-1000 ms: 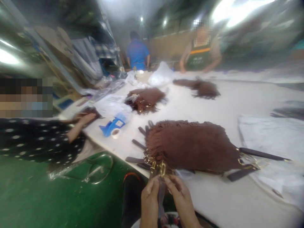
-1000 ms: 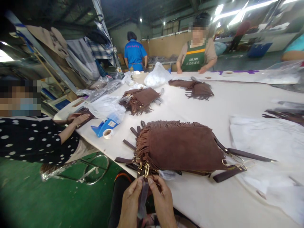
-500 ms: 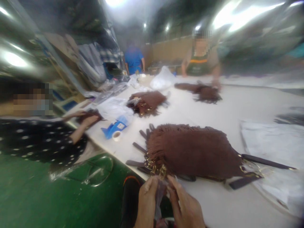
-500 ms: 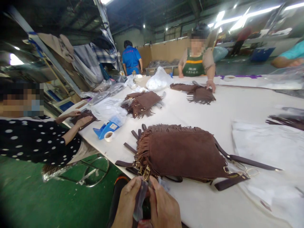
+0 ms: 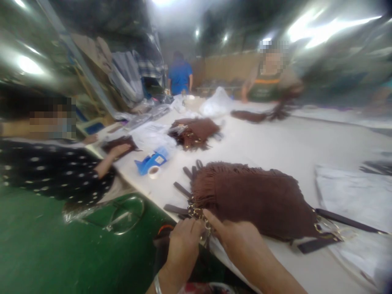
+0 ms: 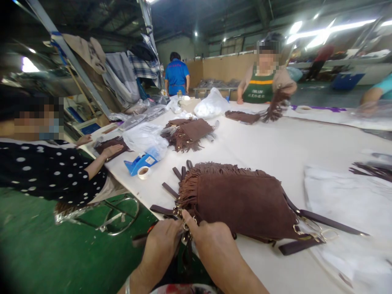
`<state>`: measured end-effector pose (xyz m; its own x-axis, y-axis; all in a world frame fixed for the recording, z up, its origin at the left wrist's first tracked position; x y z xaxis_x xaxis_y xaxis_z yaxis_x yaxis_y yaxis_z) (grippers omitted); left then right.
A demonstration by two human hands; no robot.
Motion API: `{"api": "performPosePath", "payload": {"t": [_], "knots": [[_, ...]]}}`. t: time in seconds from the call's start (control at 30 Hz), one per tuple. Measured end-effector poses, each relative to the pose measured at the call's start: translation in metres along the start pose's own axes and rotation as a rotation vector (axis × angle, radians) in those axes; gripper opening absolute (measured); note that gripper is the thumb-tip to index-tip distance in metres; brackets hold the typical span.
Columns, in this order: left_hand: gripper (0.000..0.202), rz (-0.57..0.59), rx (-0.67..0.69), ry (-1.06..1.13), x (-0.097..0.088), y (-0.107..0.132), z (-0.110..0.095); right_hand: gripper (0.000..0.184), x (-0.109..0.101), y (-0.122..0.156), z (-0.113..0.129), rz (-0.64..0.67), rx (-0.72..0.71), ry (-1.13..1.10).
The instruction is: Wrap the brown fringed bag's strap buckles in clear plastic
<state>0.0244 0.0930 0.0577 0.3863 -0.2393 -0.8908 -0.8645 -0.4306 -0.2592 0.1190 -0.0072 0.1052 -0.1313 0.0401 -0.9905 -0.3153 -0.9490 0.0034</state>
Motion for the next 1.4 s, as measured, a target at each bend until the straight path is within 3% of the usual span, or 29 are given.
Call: {"api": "performPosePath", "payload": {"t": [0.07, 0.17, 0.27, 0.33, 0.4, 0.47, 0.53, 0.57, 0.63, 0.73, 0.87, 1.03, 1.23, 1.4], "knots": [[0.024, 0.038, 0.006, 0.090, 0.001, -0.002, 0.001, 0.043, -0.007, -0.007, -0.003, 0.025, -0.029, -0.030], [0.030, 0.138, -0.143, 0.460, 0.006, -0.003, 0.004, 0.019, -0.016, -0.021, -0.016, 0.023, -0.049, -0.202], [0.038, 0.199, -0.341, 0.798, 0.016, -0.001, 0.005, 0.018, -0.022, -0.039, -0.031, 0.038, -0.067, -0.437], [0.040, 0.208, -0.401, 0.917, 0.022, 0.001, 0.004, 0.018, -0.022, -0.051, -0.042, 0.038, -0.022, -0.550], [0.040, 0.203, -0.438, 0.978, 0.027, 0.003, 0.005, 0.020, -0.023, -0.059, -0.055, -0.080, 0.093, -0.597], [0.039, 0.195, -0.475, 1.035, 0.031, 0.006, 0.007, 0.023, -0.025, -0.054, -0.064, -0.317, 0.200, -0.573], [0.039, 0.186, -0.505, 1.079, 0.033, 0.008, 0.009, 0.035, -0.025, -0.040, -0.062, -0.503, 0.180, -0.498], [0.040, 0.182, -0.508, 1.087, 0.033, 0.009, 0.010, 0.041, -0.022, -0.032, -0.056, -0.524, 0.121, -0.450], [0.039, 0.173, -0.502, 1.083, 0.032, 0.008, 0.010, 0.045, -0.013, -0.019, -0.042, -0.445, -0.028, -0.344], [0.038, 0.159, -0.522, 1.105, 0.032, 0.007, 0.011, 0.031, -0.002, -0.004, -0.031, -0.301, -0.145, -0.227], [0.038, 0.114, -0.546, 1.115, 0.033, 0.006, 0.013, 0.022, 0.002, -0.001, -0.029, -0.292, -0.140, -0.202], [0.039, 0.112, -0.602, 1.179, 0.040, 0.007, 0.013, 0.026, 0.008, 0.002, -0.026, -0.330, -0.148, -0.206], [0.048, 0.177, -0.758, 1.415, 0.051, 0.013, 0.006, 0.026, 0.009, 0.008, -0.027, -0.329, -0.160, -0.242], [0.043, 0.265, -0.747, 1.534, 0.045, 0.020, -0.004, 0.023, 0.008, 0.008, -0.029, -0.292, -0.148, -0.293]]}}
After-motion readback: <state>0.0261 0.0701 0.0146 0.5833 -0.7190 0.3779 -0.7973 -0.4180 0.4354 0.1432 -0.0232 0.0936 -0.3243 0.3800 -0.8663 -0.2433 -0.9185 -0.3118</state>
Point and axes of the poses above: each hand's wrist, its own y-axis away from the middle knuckle, its own x-axis out of the palm, z = x × y, the point moved 6 cm from there along -y, towards the middle knuckle, and after that the axes turned 1 degree about -y, right-handed, at the moved point
